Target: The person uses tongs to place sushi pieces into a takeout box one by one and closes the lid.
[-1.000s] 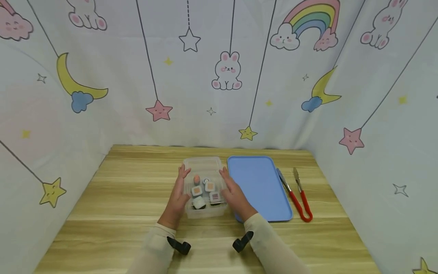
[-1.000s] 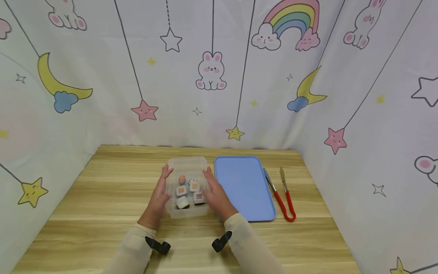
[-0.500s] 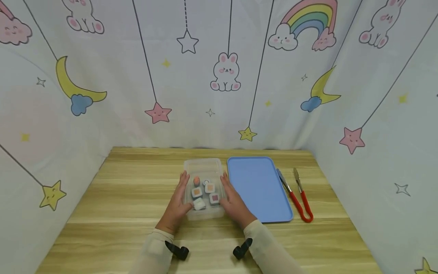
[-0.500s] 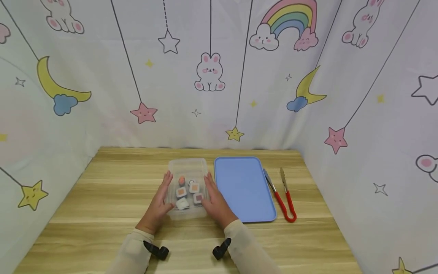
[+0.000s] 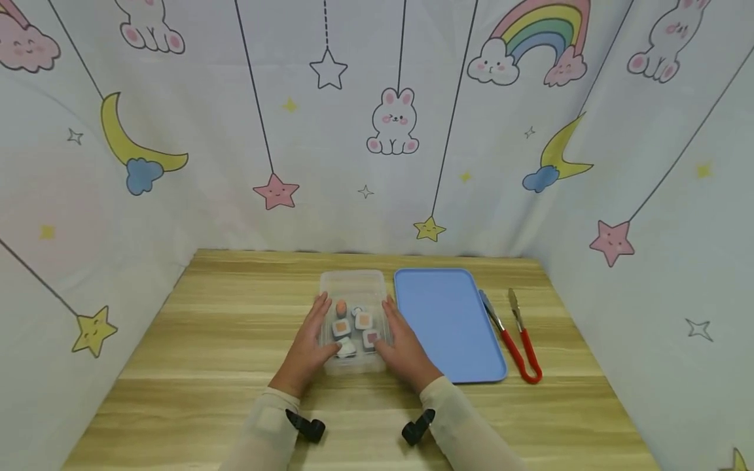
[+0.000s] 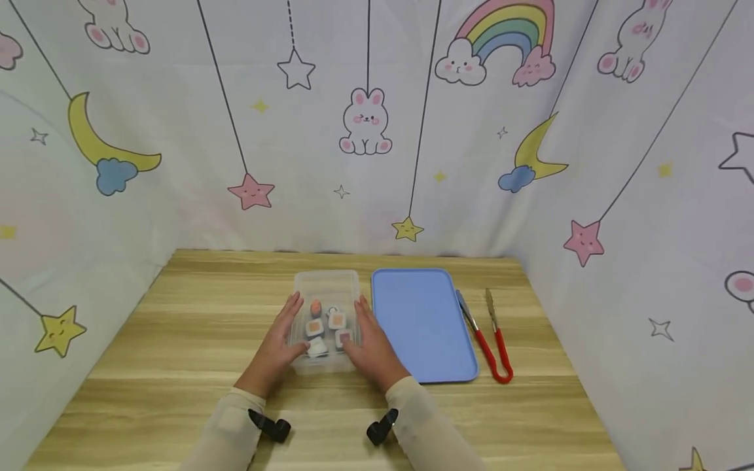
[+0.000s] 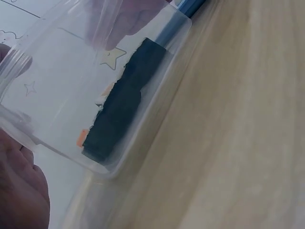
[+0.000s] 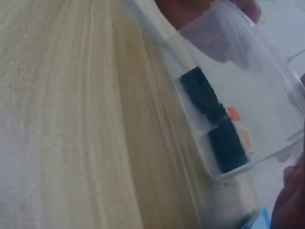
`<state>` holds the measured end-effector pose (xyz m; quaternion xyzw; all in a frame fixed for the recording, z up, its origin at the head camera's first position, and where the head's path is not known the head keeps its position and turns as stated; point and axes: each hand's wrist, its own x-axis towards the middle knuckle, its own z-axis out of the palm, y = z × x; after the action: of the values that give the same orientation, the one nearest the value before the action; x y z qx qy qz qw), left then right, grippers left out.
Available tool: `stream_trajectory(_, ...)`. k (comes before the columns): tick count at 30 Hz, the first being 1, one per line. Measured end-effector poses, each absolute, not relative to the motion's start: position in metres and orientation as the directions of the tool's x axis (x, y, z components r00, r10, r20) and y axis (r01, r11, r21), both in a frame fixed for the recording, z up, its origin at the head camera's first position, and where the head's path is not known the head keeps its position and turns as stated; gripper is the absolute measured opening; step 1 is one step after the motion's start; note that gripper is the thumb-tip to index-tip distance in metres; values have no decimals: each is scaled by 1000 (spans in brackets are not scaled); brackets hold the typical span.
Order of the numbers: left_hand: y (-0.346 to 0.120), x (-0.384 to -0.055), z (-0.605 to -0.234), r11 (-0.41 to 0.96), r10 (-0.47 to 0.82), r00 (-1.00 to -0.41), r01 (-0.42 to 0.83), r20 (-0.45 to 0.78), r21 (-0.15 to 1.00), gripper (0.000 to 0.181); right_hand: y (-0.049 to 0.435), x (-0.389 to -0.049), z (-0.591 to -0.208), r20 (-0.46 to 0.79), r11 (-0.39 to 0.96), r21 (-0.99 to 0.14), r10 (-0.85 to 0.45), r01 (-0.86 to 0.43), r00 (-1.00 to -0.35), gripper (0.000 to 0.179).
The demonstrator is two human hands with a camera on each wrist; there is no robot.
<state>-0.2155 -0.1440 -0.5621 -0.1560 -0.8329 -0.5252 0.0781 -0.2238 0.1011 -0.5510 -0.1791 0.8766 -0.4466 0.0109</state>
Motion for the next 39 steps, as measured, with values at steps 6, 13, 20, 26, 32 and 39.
stream_trajectory(6, -145, -209, -565, 394, 219, -922, 383, 319, 835, 88, 100, -210, -552, 137, 525, -805, -292, -278, -947, 80)
stream_trajectory(13, -148, -213, -554, 496, 225, -941, 334, 254, 802, 88, 98, -213, -544, 137, 588, -758, -281, -283, -950, 77)
stream_trajectory(20, -162, -226, -528, 594, 291, -934, 346, 206, 727, 77, 105, -232, -510, 13, 710, -651, -344, -269, -939, 82)
stream_trajectory(26, -154, -274, -500, 698, 365, -914, 394, 177, 598, 75, 99, -282, -486, 44, 774, -531, -381, -344, -924, 85)
stream_trajectory(32, -140, -304, -515, 795, 426, -897, 431, 113, 427, 76, 90, -314, -509, -21, 866, -360, -380, -348, -925, 86)
stream_trajectory(39, -141, -299, -527, 813, 426, -889, 458, 169, 359, 75, 84, -313, -524, -4, 873, -328, -383, -360, -924, 84)
